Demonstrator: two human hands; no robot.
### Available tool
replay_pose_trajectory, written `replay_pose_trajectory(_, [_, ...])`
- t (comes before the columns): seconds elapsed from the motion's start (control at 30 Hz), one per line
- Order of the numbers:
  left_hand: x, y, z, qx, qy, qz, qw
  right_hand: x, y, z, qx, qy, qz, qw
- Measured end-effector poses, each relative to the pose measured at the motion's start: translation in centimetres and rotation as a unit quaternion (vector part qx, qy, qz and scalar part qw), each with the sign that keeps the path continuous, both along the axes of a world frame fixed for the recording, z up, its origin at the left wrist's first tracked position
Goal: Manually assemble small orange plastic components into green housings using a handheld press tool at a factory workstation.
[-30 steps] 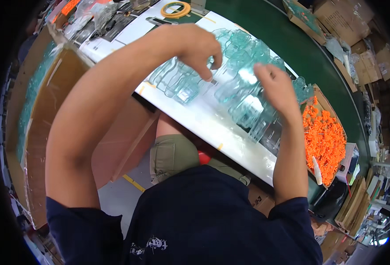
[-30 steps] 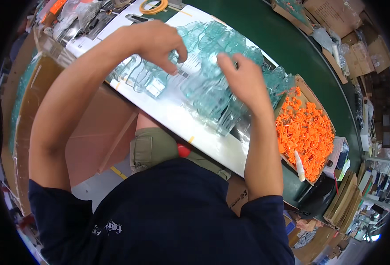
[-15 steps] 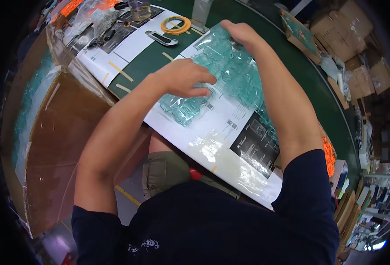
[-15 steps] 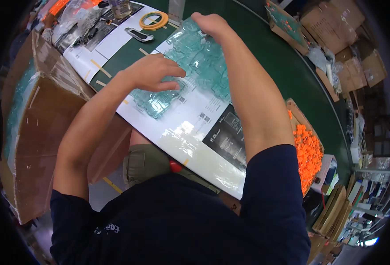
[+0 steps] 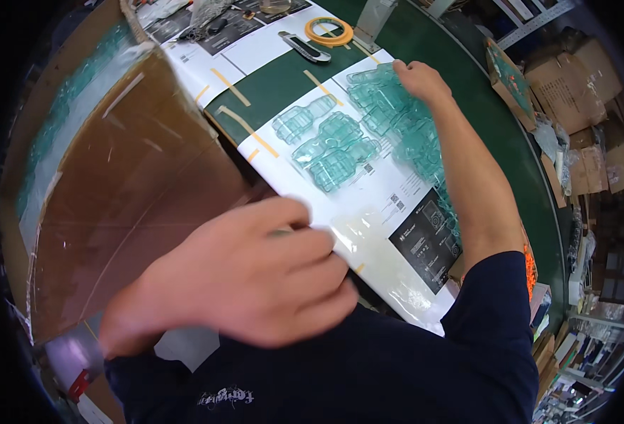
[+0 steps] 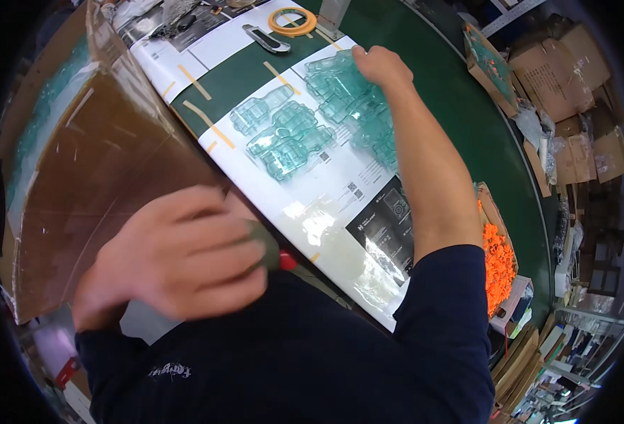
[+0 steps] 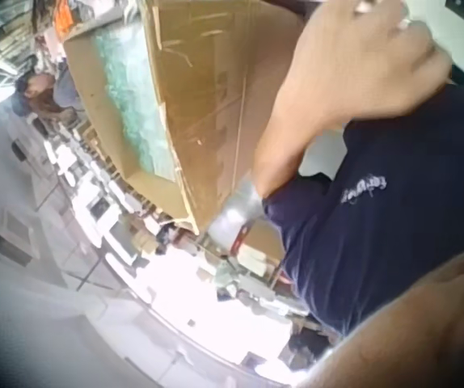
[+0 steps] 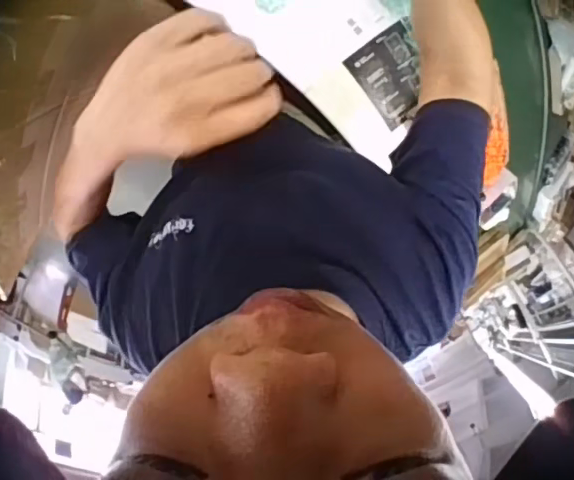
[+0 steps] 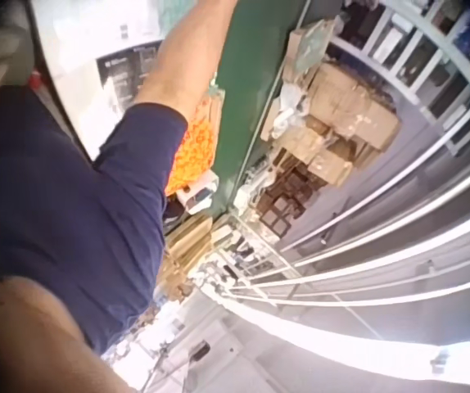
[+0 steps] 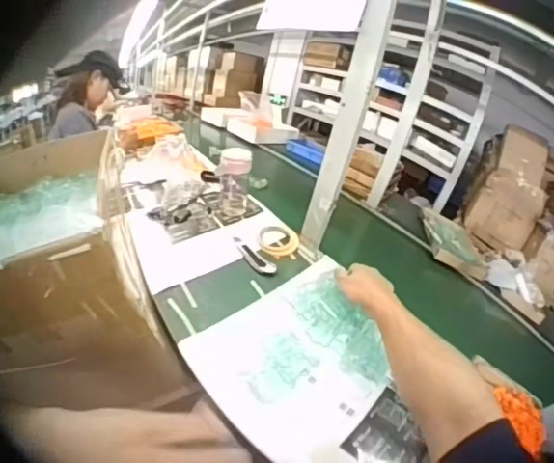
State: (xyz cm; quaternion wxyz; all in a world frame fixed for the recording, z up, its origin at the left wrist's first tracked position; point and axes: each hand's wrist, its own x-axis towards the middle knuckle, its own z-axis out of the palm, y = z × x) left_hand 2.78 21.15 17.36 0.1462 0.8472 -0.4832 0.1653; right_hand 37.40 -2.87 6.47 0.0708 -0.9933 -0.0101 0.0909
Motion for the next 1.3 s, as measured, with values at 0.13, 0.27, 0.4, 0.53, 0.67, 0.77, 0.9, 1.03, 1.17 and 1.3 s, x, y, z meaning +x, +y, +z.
replay_pose_trajectory(0.13, [-6.4,5.6,4.3,-0.128,-0.007,0.033,0.991,1.2,0.4,-0.8,0.007,-0.033,0.051,0.998])
replay_pose_trajectory(0.27, [-14.5,17.7,8.0,-0.060,0.000,0.152,0.987,3.3,-4.3,-0.2,0.005,-0.059,0.124,0.990])
replay_pose_trajectory(0.4, [-19.3,29.1,10.3,-0.273,0.023,0.624,0.732,0.0,2.4,7.4,0.116,-0.186,0.188,0.957])
replay_pose_trajectory(0.53, [-18.5,34.9,11.2,0.001,0.308,0.740,0.598,-7.5,16.3,15.8,0.372,-0.171,0.374,0.832])
replay_pose_trajectory(0.67, [-17.1,34.7,9.9,0.039,0.420,0.799,0.428,-15.8,29.2,19.8,0.243,-0.171,0.605,0.739])
replay_pose_trajectory(0.77, [-18.5,36.7,8.5,0.058,0.454,0.742,0.490,-23.1,37.0,20.6,0.127,-0.033,0.691,0.710])
replay_pose_trajectory(0.9, [-18.8,38.4,6.7,0.065,0.464,0.668,0.577,-27.7,44.0,16.2,0.109,0.033,0.769,0.630])
replay_pose_trajectory(1.03, [-19.3,39.3,5.5,0.009,0.430,0.645,0.632,-31.8,48.7,14.4,0.091,0.148,0.745,0.644])
replay_pose_trajectory(1.17, [-18.8,39.8,5.9,-0.096,0.520,0.587,0.614,-34.1,51.0,13.9,0.076,0.189,0.733,0.649])
replay_pose_trajectory(1.3, [-19.2,39.5,5.8,-0.126,0.497,0.589,0.625,-35.4,52.1,13.7,0.063,0.226,0.710,0.664])
